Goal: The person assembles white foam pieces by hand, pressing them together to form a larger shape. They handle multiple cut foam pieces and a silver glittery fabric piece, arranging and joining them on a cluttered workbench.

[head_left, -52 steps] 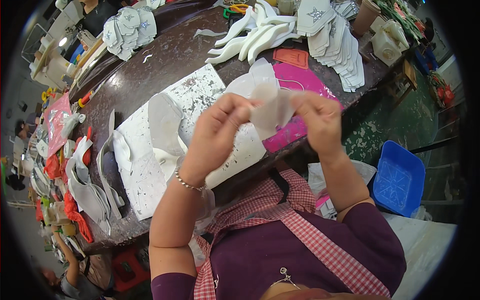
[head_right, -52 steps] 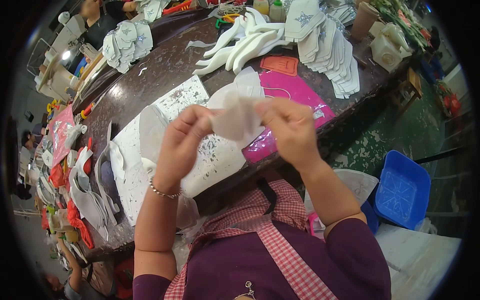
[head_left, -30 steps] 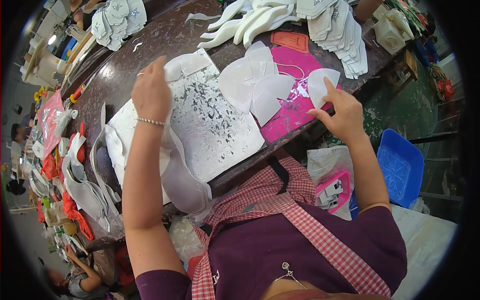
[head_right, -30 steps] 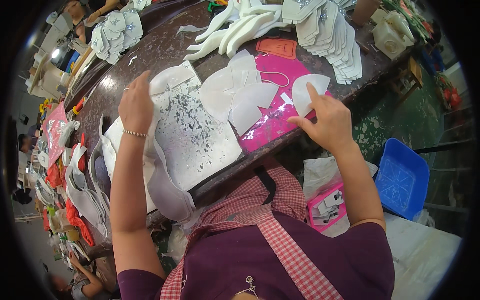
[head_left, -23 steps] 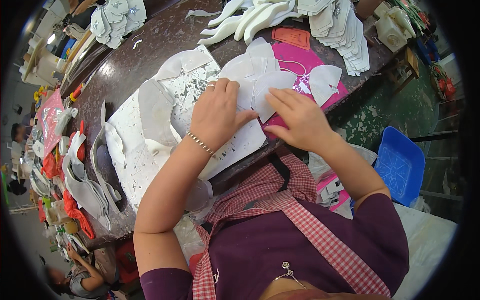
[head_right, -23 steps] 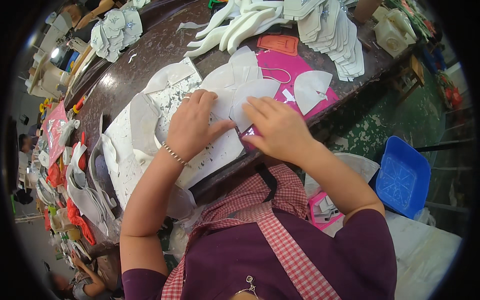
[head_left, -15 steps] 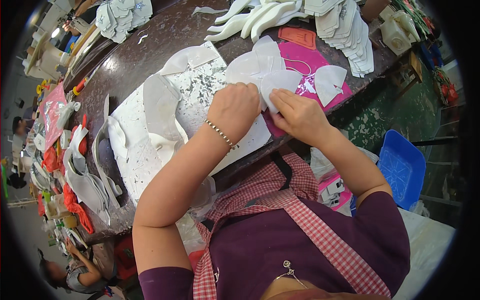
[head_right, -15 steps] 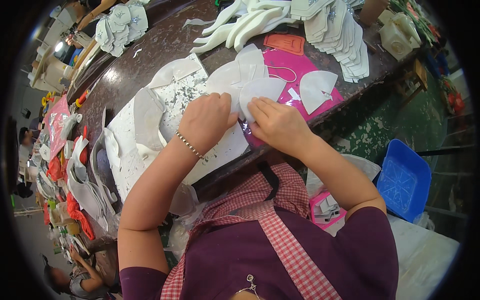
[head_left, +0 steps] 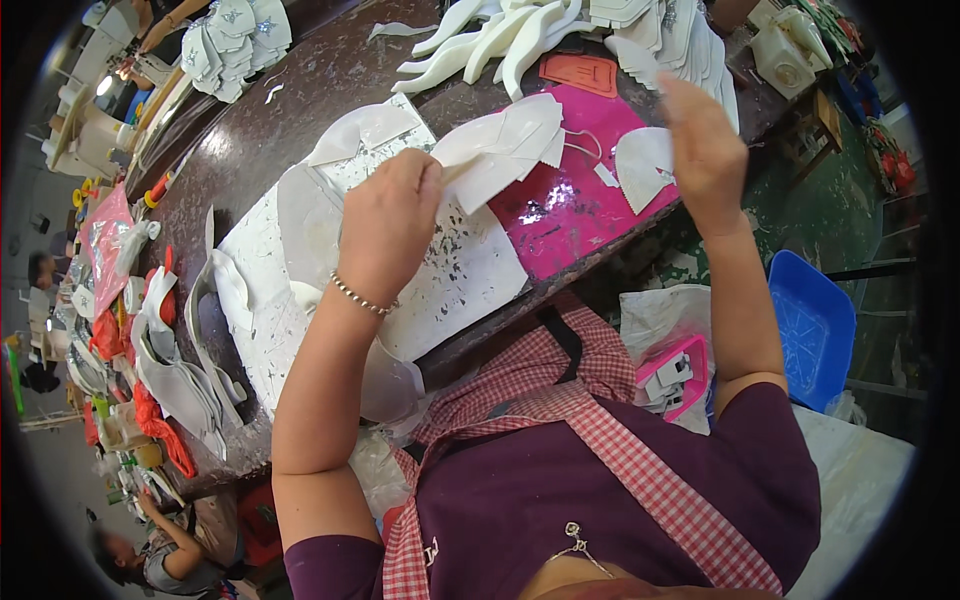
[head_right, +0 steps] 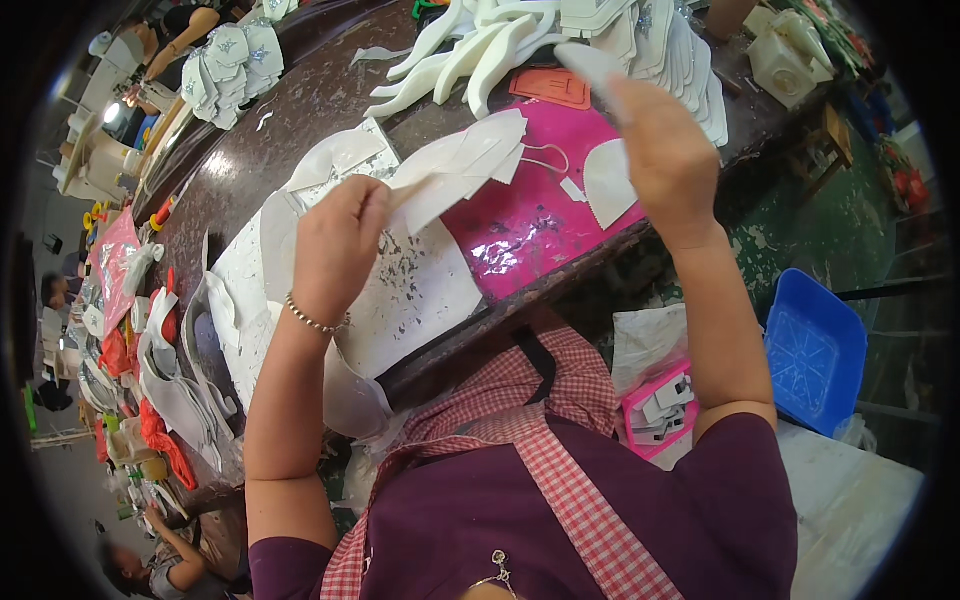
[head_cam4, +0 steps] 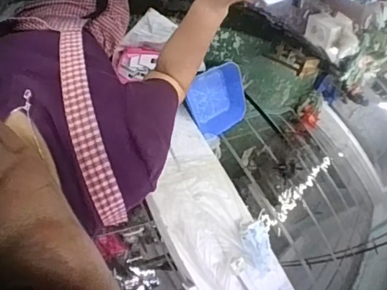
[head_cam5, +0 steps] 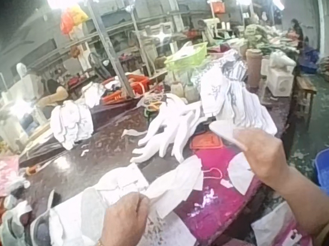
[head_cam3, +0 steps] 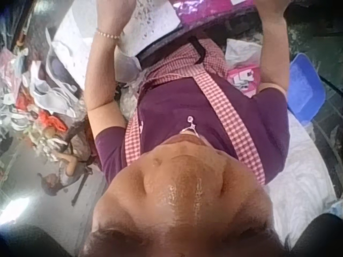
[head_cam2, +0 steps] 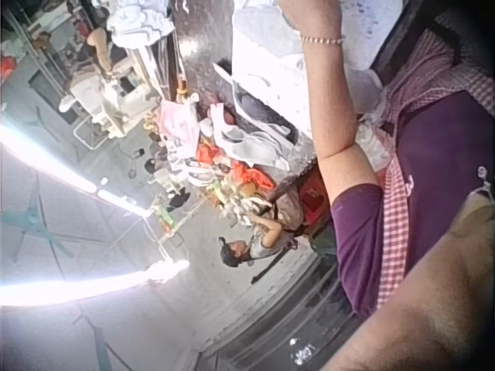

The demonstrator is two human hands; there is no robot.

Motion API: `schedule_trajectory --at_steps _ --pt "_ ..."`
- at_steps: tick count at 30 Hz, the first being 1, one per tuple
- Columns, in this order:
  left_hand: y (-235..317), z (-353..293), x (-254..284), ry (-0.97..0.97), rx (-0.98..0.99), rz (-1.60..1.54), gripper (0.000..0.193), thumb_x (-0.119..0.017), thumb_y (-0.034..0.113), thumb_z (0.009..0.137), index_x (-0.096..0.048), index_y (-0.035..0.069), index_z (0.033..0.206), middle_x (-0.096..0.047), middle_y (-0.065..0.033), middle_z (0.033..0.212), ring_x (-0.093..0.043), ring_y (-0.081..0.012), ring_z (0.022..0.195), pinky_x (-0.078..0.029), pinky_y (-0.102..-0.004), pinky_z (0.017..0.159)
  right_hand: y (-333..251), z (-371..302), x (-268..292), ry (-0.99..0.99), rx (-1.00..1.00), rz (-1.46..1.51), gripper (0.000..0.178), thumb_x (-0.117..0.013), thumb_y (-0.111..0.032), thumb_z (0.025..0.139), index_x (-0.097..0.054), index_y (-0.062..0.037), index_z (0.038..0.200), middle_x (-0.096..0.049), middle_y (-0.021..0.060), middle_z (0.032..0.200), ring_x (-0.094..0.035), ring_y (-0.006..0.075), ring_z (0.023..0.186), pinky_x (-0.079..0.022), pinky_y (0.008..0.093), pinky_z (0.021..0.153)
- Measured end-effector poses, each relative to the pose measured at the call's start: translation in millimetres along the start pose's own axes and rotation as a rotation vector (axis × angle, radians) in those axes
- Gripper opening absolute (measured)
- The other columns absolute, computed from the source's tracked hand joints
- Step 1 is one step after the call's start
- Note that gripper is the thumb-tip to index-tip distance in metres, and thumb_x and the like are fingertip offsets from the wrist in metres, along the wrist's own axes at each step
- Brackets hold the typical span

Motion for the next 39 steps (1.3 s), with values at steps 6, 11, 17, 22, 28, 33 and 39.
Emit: schedule_trajectory --at_steps 6,11,17,22,28,33,39 --pt "1.6 -4.1 2.8 0.018 -0.027 0.018 0.011 -0.062 0.013 0.094 -0.065 0.003 0.094 -0.068 -0.0144 0.082 -0.067 -0.0315 0.074 -0.052 -0.0389 0.067 -42.6 -2.9 -30.0 -0.224 0.115 -0.101 0.045 -0.06 -0.004 0.085 -0.057 -0.0011 0.129 -0.063 0.0219 0.119 -0.059 0.0375 0.113 -0.049 0.0446 0.096" --pt "31.6 -3.9 9.0 0.063 -0.134 -0.034 0.007 -0.059 0.007 0.092 -0.065 0.005 0.093 -0.068 -0.013 0.082 -0.068 -0.0304 0.076 -0.053 -0.0385 0.067 -93.9 -52.6 -79.2 -0.829 -0.922 1.083 0.046 -0.066 -0.043 0.095 -0.071 0.0018 0.092 -0.07 0.0079 0.077 -0.066 0.0127 0.063 -0.05 0.0238 0.058" --pt "-0.9 7.2 69.5 0.229 -0.075 0.039 0.01 -0.059 0.007 0.094 -0.068 0.004 0.094 -0.069 -0.0084 0.078 -0.067 -0.0187 0.068 -0.053 -0.0307 0.064 -101.7 -68.9 -101.9 -0.42 -1.041 1.587 0.022 -0.062 -0.015 0.097 -0.065 0.0025 0.11 -0.072 0.0132 0.099 -0.071 0.0166 0.078 -0.058 0.0253 0.067" --pt "-10.1 27.4 87.1 0.182 -0.016 0.087 0.014 -0.059 0.014 0.098 -0.069 0.004 0.097 -0.069 -0.0101 0.074 -0.066 -0.0183 0.064 -0.052 -0.0314 0.061 -109.9 -61.8 -101.3 -0.499 -1.286 1.813 0.038 -0.06 -0.026 0.099 -0.059 0.0058 0.12 -0.069 0.0223 0.111 -0.074 0.027 0.087 -0.061 0.0319 0.072" --pt "34.2 9.0 37.7 -0.113 -0.055 -0.146 0.006 -0.06 0.008 0.09 -0.065 0.005 0.092 -0.069 -0.0149 0.082 -0.069 -0.0324 0.073 -0.054 -0.0397 0.067 -126.8 -52.9 -117.9 -0.491 -1.266 1.7 0.036 -0.06 -0.012 0.098 -0.054 0.0105 0.126 -0.067 0.0205 0.112 -0.073 0.0292 0.088 -0.062 0.0323 0.072" --pt "-76.7 55.1 101.2 0.239 0.23 -0.511 0.023 -0.056 0.019 0.103 -0.07 0.002 0.097 -0.067 0.0002 0.081 -0.059 -0.0065 0.068 -0.049 -0.0223 0.065 -105.9 -74.8 -101.3 -0.519 -1.276 1.662 0.034 -0.059 -0.007 0.097 -0.054 0.0096 0.127 -0.067 0.0199 0.114 -0.072 0.0301 0.09 -0.063 0.0321 0.073" --pt "-205.6 105.7 77.1 0.322 0.521 -0.766 0.025 -0.06 0.02 0.1 -0.068 -0.004 0.104 -0.068 -0.0063 0.085 -0.064 -0.0093 0.074 -0.054 -0.0225 0.072 -104.1 -97.8 -99.5 -0.556 -1.296 1.655 0.04 -0.062 -0.02 0.1 -0.054 0.0052 0.13 -0.067 0.0159 0.114 -0.071 0.0262 0.092 -0.06 0.031 0.076"
Point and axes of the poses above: each hand's wrist, its own z-axis towards the middle knuckle, its own x-axis out of the back of the hand, y = z × x, the point moved 7 cm from there along z, towards the middle knuckle
